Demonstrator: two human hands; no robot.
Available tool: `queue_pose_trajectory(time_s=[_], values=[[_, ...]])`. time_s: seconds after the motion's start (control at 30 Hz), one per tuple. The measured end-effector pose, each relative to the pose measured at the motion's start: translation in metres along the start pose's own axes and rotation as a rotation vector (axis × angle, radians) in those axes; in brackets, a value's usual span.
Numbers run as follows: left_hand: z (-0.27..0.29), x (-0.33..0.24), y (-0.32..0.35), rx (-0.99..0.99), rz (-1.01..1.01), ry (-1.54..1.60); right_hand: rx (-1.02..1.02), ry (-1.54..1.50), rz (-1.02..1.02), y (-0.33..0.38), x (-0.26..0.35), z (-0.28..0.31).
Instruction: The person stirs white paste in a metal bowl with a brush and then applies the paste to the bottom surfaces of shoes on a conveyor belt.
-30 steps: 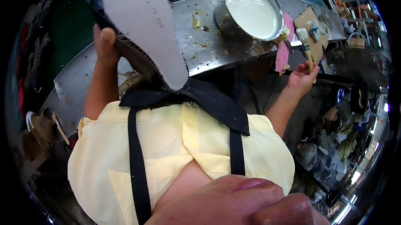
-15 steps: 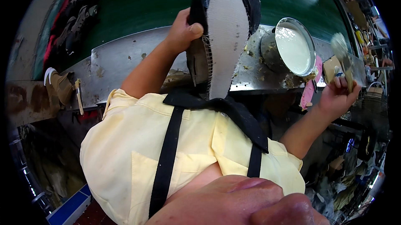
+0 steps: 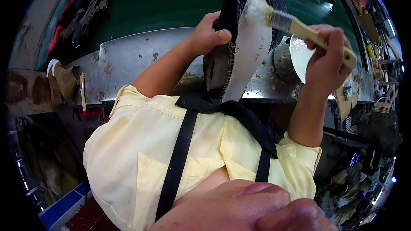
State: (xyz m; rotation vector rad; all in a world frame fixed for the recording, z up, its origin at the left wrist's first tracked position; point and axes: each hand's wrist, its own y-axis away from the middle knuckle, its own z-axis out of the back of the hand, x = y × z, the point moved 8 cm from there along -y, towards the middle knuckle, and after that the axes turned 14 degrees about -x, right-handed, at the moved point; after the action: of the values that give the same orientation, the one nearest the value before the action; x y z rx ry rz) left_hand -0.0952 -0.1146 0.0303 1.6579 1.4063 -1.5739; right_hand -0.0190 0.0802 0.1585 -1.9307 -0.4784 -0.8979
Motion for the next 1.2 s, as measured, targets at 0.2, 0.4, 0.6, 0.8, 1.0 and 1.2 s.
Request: queue_pose_trajectory(time_s=[0.2,0.4,0.6,0.8,1.0,1.2], values=[[0.003,0.0,0.001,-0.014,-0.025,-0.04,0.235,0.009,0.092,0.021,0.021,-0.003],[0.001,-0.004,0.003,0.004,-0.109,-0.088,-0.158,0.158,0.07,-0.013,0.013,0.006],[0.011,-0.004,0.005,-0.035,-0.108,-0.042,-0.147,0.206,-0.166,0.025,-0.018,0.051],[0.003,-0.011,0.007,-0.012,-0.11,-0.035,-0.188,0.172,-0.097,0.002,0.006,0.053],[-0.002,-0.002,0.002,0.029,-0.093,-0.045,-0.173,0.168,0.055,-0.025,0.008,0.011],[0.001,-0.002,0.002,0.016,-0.099,-0.07,0.163,0.156,0.182,0.001,0.028,-0.025]])
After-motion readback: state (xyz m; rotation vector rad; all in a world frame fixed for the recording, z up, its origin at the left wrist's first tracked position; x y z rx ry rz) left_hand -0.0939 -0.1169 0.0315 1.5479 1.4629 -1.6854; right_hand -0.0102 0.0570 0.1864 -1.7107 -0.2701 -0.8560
